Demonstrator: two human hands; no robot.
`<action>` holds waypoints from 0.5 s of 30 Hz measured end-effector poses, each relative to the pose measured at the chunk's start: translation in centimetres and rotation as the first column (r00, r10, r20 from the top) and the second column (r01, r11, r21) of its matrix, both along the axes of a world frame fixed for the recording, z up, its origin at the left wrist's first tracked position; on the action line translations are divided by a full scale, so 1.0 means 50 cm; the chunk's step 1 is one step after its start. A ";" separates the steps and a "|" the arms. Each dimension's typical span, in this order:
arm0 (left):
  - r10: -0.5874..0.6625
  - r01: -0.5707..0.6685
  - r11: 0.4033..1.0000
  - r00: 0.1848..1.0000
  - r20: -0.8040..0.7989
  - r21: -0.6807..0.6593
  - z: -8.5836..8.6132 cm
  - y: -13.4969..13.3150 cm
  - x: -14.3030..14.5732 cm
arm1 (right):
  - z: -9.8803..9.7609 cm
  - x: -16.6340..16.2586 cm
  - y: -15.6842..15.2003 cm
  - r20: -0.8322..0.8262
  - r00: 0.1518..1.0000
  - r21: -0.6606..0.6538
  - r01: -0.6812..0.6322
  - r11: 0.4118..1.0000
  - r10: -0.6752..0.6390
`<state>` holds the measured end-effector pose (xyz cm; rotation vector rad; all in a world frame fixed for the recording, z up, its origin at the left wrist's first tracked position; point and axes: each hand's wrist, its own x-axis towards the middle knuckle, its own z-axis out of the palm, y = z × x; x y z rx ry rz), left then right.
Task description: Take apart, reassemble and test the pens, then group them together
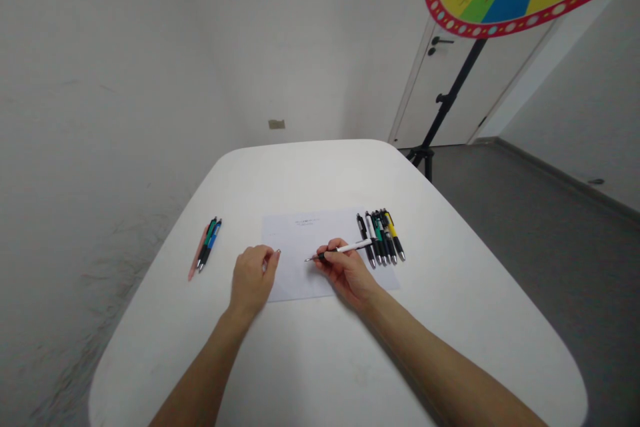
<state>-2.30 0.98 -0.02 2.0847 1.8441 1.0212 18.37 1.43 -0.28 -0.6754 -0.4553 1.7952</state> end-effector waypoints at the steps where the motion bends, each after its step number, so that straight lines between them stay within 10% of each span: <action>1: -0.002 0.004 1.000 0.996 -0.089 0.023 -0.001 0.000 -0.001 | 0.000 0.000 0.000 0.002 1.000 0.003 0.000 1.000 0.000; 15: -0.021 0.044 0.999 0.808 -0.589 0.025 0.009 -0.002 0.003 | -0.001 -0.001 0.001 0.012 1.000 -0.004 0.009 1.000 -0.009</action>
